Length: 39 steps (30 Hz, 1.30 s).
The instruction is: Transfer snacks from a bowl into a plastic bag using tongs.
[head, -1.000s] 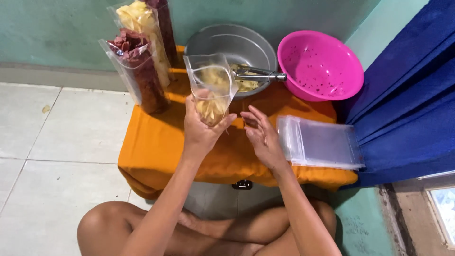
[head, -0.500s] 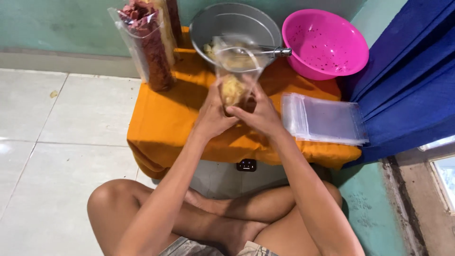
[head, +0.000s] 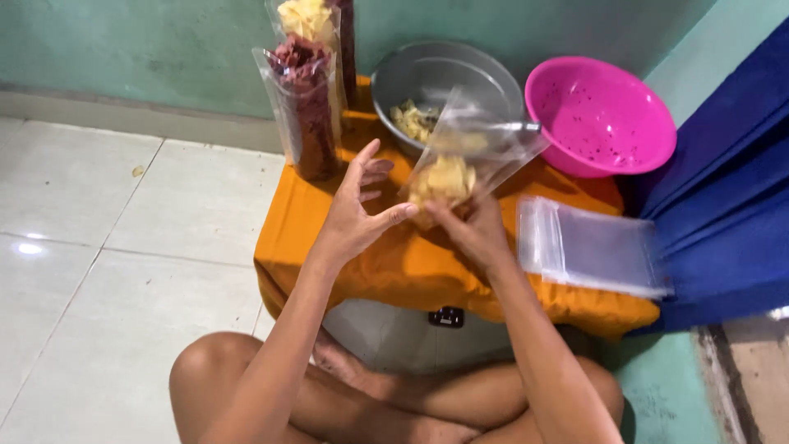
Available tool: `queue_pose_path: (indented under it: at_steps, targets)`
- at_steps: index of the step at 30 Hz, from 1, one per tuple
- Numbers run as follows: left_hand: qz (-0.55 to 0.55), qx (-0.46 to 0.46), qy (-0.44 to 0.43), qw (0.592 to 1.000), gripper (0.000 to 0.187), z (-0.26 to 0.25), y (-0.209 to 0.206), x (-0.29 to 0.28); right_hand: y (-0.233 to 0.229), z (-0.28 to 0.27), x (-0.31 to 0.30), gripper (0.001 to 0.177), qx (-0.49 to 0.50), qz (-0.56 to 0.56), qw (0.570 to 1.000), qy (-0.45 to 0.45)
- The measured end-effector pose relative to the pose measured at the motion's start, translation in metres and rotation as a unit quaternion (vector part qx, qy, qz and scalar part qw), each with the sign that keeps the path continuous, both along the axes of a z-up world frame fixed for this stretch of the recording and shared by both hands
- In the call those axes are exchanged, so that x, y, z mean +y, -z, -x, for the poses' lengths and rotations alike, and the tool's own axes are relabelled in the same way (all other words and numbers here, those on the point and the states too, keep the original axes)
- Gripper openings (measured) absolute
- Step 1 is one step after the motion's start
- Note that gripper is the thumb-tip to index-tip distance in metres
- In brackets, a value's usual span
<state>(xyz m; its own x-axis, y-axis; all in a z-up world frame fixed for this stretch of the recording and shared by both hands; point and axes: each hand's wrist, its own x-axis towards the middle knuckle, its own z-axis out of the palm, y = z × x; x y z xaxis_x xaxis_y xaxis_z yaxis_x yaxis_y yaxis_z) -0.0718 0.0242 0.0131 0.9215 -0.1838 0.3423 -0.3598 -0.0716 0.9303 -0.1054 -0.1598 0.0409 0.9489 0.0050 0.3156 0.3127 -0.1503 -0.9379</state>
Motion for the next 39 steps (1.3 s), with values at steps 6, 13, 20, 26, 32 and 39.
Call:
queue_pose_path:
  at_steps: [6,13,20,26,32,39]
  targets:
    - [0.035,-0.050,0.045,0.997,0.104,-0.022,-0.004,-0.033,0.010,-0.022,-0.016,0.039,-0.023,0.211,0.977,0.014]
    - [0.242,-0.005,0.089,0.966,0.097,-0.034,-0.010,-0.045,0.051,-0.039,-0.039,0.095,0.017,0.065,0.998,-0.009]
    - [0.107,0.018,0.041,0.993,0.088,-0.037,0.001,-0.036,0.056,-0.041,-0.044,0.094,-0.002,0.066,0.997,-0.037]
    - [0.130,0.030,0.042,0.990,0.076,-0.041,0.015,-0.043,0.056,-0.048,-0.044,0.094,0.015,0.074,0.997,-0.030]
    - [0.081,-0.061,-0.007,0.995,0.112,-0.032,0.024,-0.054,0.053,-0.039,-0.042,0.091,0.001,0.081,0.996,-0.029]
    - [0.062,-0.041,-0.067,0.995,0.113,-0.033,0.012,-0.060,0.054,-0.041,-0.042,0.078,-0.020,0.065,0.997,-0.023]
